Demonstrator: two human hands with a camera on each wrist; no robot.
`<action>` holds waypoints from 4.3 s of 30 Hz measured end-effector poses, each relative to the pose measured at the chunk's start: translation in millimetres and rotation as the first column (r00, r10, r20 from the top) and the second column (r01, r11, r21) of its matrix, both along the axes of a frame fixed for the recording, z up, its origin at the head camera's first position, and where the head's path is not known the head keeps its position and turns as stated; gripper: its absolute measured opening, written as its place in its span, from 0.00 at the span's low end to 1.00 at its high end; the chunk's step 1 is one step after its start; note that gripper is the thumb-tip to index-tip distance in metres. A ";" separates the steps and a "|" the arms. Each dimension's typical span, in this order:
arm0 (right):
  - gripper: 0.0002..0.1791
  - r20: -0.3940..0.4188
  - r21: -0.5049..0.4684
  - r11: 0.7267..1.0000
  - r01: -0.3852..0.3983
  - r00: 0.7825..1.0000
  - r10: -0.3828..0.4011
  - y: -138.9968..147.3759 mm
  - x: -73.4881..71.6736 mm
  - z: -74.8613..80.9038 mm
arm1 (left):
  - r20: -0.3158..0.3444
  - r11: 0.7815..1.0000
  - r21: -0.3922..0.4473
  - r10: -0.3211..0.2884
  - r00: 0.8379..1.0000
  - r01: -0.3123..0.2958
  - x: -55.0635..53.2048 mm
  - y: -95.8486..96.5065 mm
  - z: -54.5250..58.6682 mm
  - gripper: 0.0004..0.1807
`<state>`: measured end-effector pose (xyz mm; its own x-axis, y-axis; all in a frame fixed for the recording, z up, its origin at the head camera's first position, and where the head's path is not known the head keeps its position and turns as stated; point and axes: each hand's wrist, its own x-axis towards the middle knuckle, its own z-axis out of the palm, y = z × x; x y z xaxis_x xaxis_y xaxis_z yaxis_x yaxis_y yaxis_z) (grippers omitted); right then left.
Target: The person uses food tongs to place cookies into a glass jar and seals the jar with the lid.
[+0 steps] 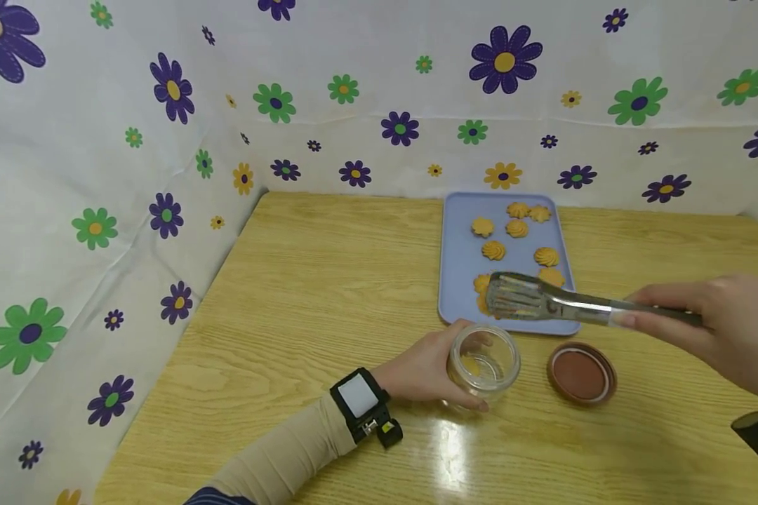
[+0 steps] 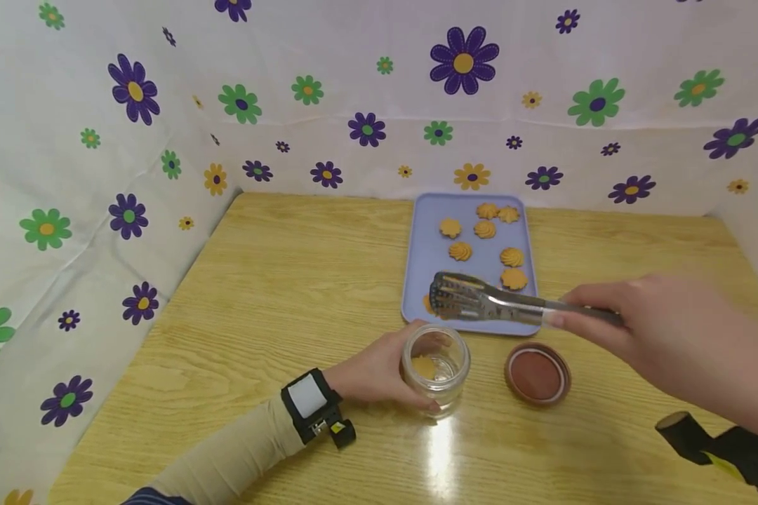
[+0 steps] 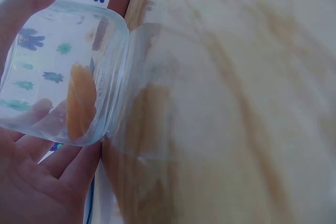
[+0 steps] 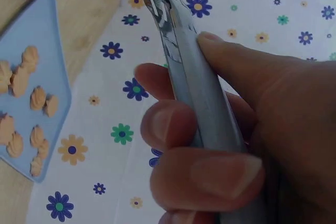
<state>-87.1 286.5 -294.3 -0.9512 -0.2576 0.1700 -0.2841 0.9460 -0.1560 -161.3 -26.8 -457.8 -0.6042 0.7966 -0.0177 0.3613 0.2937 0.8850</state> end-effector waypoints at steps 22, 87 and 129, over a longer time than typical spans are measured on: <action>0.29 0.475 0.072 0.989 -0.127 0.876 0.078 -26.0 -12.8 -14.3 | -0.007 1.000 -0.005 0.020 1.000 -0.020 -0.1 -0.3 -2.8 0.55; 0.28 0.061 0.286 0.957 -0.042 0.998 0.026 0.0 -56.0 -46.9 | -0.022 0.999 -0.035 0.018 1.000 -0.019 -0.1 -1.8 -1.1 0.50; 0.13 -0.153 0.170 0.982 -0.086 0.982 0.112 3.6 -61.0 -76.1 | -0.006 1.000 -0.015 0.005 1.000 -0.005 -0.4 -1.0 -2.7 0.52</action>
